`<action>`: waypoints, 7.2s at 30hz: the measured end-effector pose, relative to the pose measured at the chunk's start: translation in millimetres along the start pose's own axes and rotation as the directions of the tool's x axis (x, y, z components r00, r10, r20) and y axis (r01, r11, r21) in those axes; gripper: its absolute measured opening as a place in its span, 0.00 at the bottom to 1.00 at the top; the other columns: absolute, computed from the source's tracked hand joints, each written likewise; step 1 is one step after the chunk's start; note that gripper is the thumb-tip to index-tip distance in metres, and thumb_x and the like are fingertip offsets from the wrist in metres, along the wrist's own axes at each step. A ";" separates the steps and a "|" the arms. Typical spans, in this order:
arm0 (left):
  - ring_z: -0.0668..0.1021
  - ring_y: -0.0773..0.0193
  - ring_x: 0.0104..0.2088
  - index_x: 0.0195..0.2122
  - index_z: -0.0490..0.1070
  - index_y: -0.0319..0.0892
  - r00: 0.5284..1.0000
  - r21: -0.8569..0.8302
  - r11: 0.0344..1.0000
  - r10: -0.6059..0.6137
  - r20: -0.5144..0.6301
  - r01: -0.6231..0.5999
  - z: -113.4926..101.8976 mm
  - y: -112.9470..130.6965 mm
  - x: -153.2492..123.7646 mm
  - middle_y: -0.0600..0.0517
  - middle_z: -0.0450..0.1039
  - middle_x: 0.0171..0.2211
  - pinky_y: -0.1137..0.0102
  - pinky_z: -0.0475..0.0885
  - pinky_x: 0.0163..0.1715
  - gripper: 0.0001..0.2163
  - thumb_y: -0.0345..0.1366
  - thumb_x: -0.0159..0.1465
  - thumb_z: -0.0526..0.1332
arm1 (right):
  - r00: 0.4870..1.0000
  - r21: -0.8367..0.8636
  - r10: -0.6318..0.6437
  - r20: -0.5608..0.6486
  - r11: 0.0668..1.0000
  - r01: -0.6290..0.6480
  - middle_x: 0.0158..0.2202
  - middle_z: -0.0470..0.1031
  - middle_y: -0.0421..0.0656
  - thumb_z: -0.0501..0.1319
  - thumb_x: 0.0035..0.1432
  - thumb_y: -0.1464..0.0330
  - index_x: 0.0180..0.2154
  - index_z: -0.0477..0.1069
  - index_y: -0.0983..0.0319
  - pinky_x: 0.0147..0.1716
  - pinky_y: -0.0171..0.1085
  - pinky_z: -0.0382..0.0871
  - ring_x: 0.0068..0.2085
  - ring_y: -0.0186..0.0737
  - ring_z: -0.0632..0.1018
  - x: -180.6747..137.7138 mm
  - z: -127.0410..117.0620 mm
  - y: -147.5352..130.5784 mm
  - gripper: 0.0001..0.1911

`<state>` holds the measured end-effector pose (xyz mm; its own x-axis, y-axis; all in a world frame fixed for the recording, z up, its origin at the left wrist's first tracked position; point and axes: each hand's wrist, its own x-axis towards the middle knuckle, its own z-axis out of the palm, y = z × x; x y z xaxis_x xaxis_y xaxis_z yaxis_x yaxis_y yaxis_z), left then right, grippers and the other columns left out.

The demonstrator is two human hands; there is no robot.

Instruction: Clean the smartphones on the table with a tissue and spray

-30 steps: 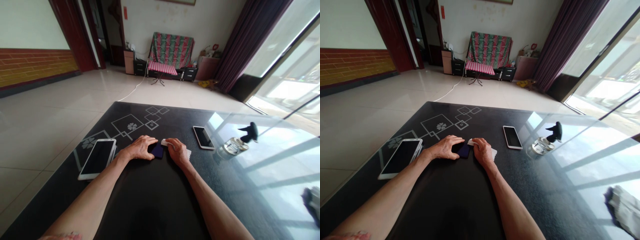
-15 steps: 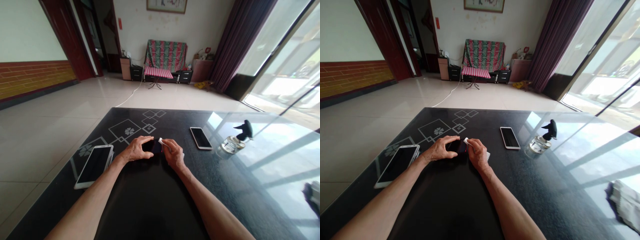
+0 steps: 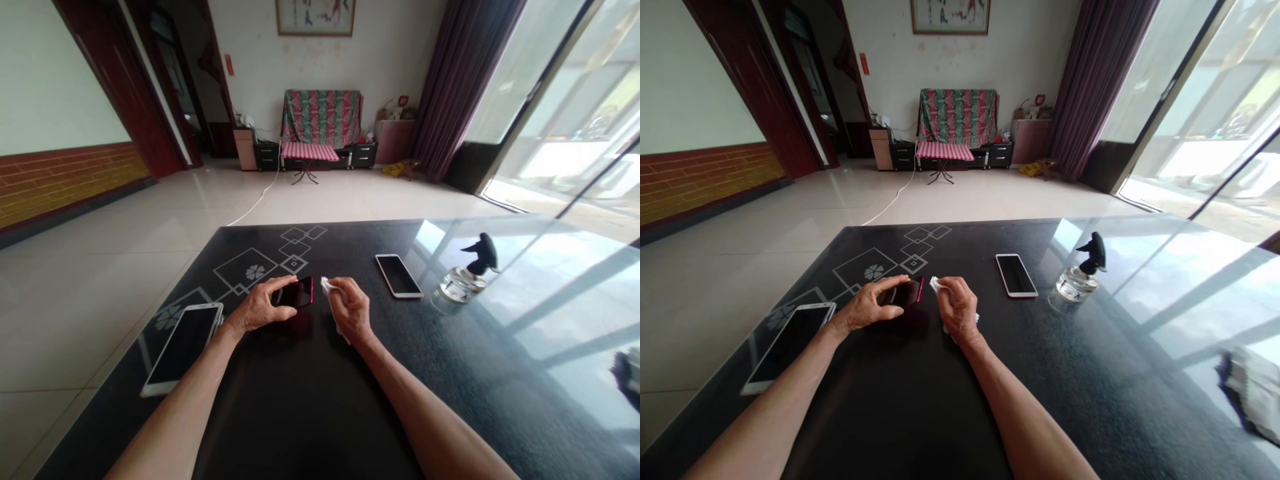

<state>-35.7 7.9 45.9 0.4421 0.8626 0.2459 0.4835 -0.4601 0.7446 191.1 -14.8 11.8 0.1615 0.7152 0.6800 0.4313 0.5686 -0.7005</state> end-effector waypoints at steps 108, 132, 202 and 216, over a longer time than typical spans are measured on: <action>0.69 0.47 0.59 0.55 0.71 0.43 0.996 -0.298 0.953 -0.031 0.078 0.053 -7.6 1.7 0.7 0.48 0.72 0.55 0.57 0.59 0.63 0.30 0.34 0.48 0.70 | 0.968 0.017 -0.211 0.134 0.977 0.211 0.38 0.73 0.43 0.57 0.59 0.74 0.39 0.74 0.58 0.40 0.35 0.72 0.38 0.35 0.76 2.8 2.5 -31.6 0.09; 0.68 0.48 0.60 0.56 0.70 0.45 0.995 -0.193 0.981 0.002 0.103 0.018 -6.8 -1.0 2.4 0.48 0.70 0.57 0.57 0.59 0.63 0.30 0.37 0.49 0.70 | 0.974 -0.002 -0.217 0.069 0.976 0.218 0.37 0.73 0.43 0.58 0.59 0.74 0.38 0.74 0.59 0.40 0.35 0.72 0.38 0.35 0.76 0.7 5.4 -23.1 0.08; 0.67 0.48 0.61 0.58 0.68 0.41 0.981 -0.470 0.873 -0.045 0.188 0.130 -13.1 8.3 0.1 0.45 0.70 0.57 0.54 0.55 0.64 0.32 0.31 0.49 0.68 | 0.965 0.031 -0.250 0.074 0.968 0.248 0.38 0.73 0.43 0.57 0.59 0.74 0.39 0.73 0.58 0.39 0.34 0.73 0.39 0.35 0.76 1.4 1.4 -46.1 0.09; 0.71 0.49 0.57 0.56 0.70 0.47 0.982 -0.100 0.994 -0.013 0.187 0.032 -0.6 12.5 2.0 0.48 0.72 0.55 0.57 0.62 0.60 0.32 0.37 0.47 0.70 | 0.983 -0.205 -0.182 -0.007 0.963 0.177 0.37 0.73 0.44 0.57 0.61 0.70 0.37 0.74 0.58 0.39 0.35 0.72 0.38 0.36 0.76 7.6 -3.5 9.3 0.07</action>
<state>-29.2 4.0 56.1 0.5692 0.8139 0.1164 0.4193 -0.4092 0.8104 199.4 -5.5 11.2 0.0866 0.5965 0.7980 0.6260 0.5905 -0.5093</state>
